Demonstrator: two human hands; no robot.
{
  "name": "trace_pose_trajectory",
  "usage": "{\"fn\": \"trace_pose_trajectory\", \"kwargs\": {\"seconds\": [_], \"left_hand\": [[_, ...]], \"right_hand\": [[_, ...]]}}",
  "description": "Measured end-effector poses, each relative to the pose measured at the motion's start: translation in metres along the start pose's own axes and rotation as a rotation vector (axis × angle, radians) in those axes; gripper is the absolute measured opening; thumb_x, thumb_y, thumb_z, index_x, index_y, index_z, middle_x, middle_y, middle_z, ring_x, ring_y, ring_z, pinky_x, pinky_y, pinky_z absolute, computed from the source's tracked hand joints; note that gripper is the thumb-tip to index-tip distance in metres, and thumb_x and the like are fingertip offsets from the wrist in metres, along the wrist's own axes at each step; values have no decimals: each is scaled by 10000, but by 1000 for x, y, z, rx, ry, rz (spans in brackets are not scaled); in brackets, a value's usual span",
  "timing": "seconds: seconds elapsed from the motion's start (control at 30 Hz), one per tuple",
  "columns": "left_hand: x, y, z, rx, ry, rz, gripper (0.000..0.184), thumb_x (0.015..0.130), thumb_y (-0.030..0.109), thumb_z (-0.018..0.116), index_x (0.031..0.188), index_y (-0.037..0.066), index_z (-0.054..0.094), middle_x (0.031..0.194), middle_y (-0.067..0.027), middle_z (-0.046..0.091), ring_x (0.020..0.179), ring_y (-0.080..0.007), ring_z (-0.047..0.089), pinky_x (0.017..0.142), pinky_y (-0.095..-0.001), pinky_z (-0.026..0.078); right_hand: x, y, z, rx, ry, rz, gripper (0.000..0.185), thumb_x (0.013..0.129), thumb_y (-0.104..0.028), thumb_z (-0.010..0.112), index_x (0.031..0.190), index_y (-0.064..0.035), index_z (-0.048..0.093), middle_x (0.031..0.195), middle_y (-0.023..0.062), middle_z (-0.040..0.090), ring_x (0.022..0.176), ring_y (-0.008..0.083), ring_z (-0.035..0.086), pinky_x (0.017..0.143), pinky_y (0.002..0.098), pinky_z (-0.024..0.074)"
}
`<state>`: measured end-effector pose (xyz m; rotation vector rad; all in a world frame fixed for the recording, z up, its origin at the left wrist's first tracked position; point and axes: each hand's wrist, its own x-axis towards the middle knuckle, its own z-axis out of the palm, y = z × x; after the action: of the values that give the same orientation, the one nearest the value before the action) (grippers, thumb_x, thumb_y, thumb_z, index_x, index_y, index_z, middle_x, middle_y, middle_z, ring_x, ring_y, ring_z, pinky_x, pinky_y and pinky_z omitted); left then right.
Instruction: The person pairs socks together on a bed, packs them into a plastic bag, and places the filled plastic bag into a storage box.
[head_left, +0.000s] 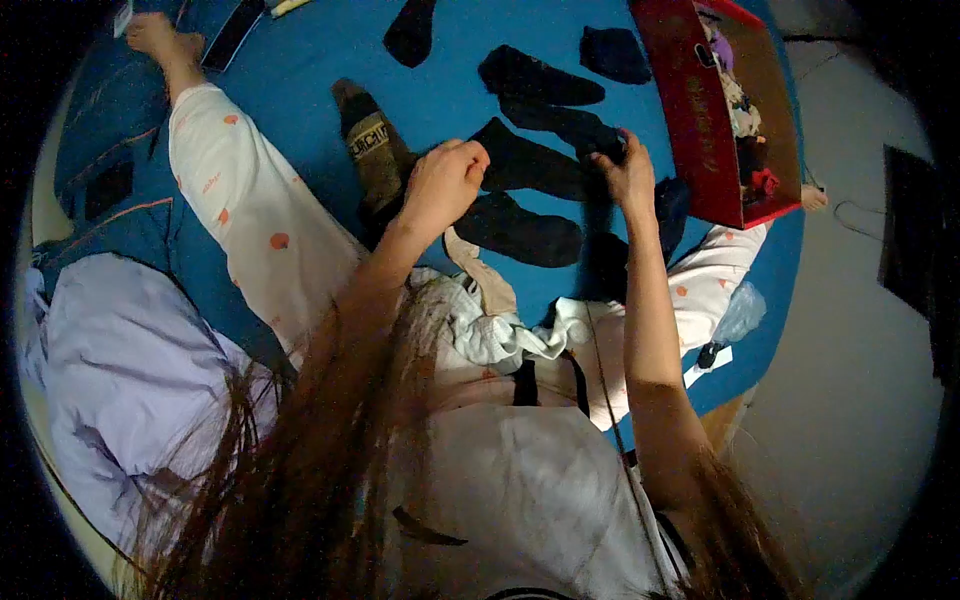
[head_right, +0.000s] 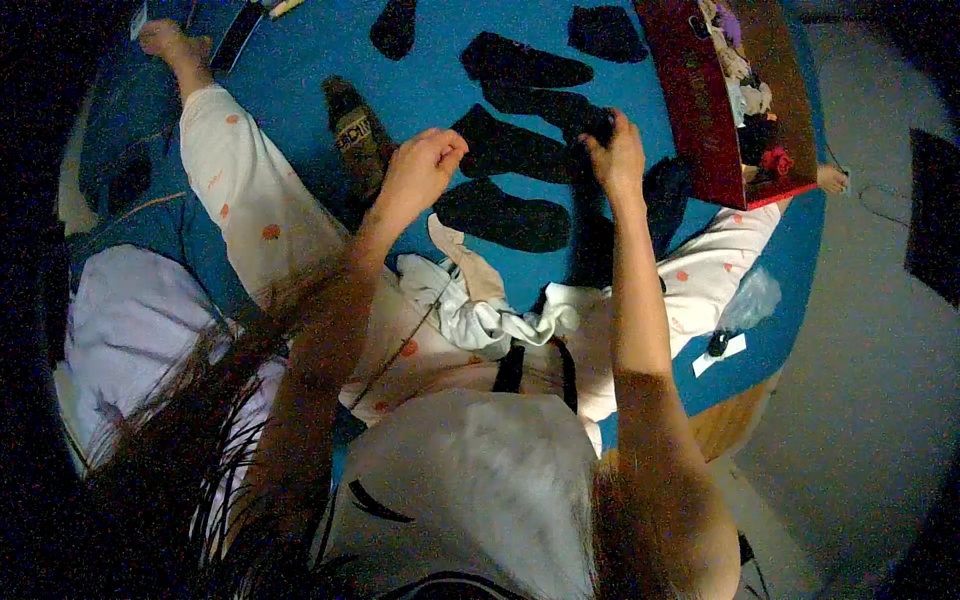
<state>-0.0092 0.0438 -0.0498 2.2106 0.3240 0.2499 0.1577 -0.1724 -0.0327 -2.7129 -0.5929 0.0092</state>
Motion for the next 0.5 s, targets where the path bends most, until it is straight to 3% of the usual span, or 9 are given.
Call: {"fn": "trace_pose_trajectory", "kwargs": {"seconds": [0.1, 0.13, 0.23, 0.33, 0.37, 0.43, 0.47, 0.5], "left_hand": [[5, -11, -9, -126, 67, -107, 99, 818, 117, 582, 883, 54, 623, 817, -132, 614, 734, -254, 609, 654, -329, 483], [8, -15, -11, -168, 63, -153, 137, 820, 113, 602, 935, 42, 624, 849, -102, 636, 741, -204, 617, 663, -299, 487], [15, -7, -16, -515, -79, -238, 271, 809, 104, 620, 1072, 47, 585, 997, -78, 629, 876, -192, 603, 733, -308, 489], [14, 24, 1, -703, -98, -51, 483, 788, 91, 647, 1239, 69, 476, 1192, -76, 545, 1055, -193, 532, 827, -320, 468], [12, 31, 5, -709, -173, -4, 644, 755, 78, 671, 1326, 82, 374, 1315, -91, 435, 1196, -202, 421, 942, -342, 398], [5, 42, 20, -819, -220, 97, 681, 734, 67, 679, 1335, 73, 359, 1344, -91, 400, 1227, -202, 386, 999, -351, 339], [4, 44, 23, -972, -390, 55, 675, 727, 61, 668, 1331, 58, 367, 1372, -80, 362, 1258, -196, 344, 1034, -358, 288], [3, 49, 22, -1007, -458, 101, 576, 765, 67, 630, 1298, 33, 413, 1308, -82, 439, 1209, -188, 410, 1004, -353, 333]], "right_hand": [[8, 11, -4, 531, -170, 186, 285, 787, -193, 672, 998, -9, 622, 884, 124, 640, 779, 195, 595, 714, 282, 461], [5, 7, -11, 677, -86, 138, 254, 800, -199, 671, 947, 5, 639, 805, 47, 630, 721, 110, 552, 664, 228, 439], [-13, -18, -62, 904, -120, 316, 209, 818, -167, 653, 945, -2, 639, 828, 32, 629, 730, 106, 562, 673, 221, 440], [-36, -30, -94, 1316, -248, 392, 188, 844, -152, 612, 982, -25, 609, 867, 32, 624, 756, 116, 575, 706, 244, 456], [-45, -31, -101, 1361, -292, 402, 214, 849, -169, 606, 1007, -26, 592, 898, 44, 627, 782, 123, 584, 714, 241, 460], [-61, -35, -109, 1521, -415, 364, 232, 855, -182, 599, 1024, -24, 579, 913, 60, 633, 800, 136, 596, 716, 237, 465], [-65, -34, -112, 1654, -530, 339, 248, 860, -179, 591, 1046, -17, 564, 934, 74, 634, 837, 157, 608, 742, 257, 482], [-69, -34, -112, 1680, -510, 356, 259, 860, -178, 591, 1057, -14, 556, 943, 78, 633, 842, 162, 611, 750, 263, 486]]}}
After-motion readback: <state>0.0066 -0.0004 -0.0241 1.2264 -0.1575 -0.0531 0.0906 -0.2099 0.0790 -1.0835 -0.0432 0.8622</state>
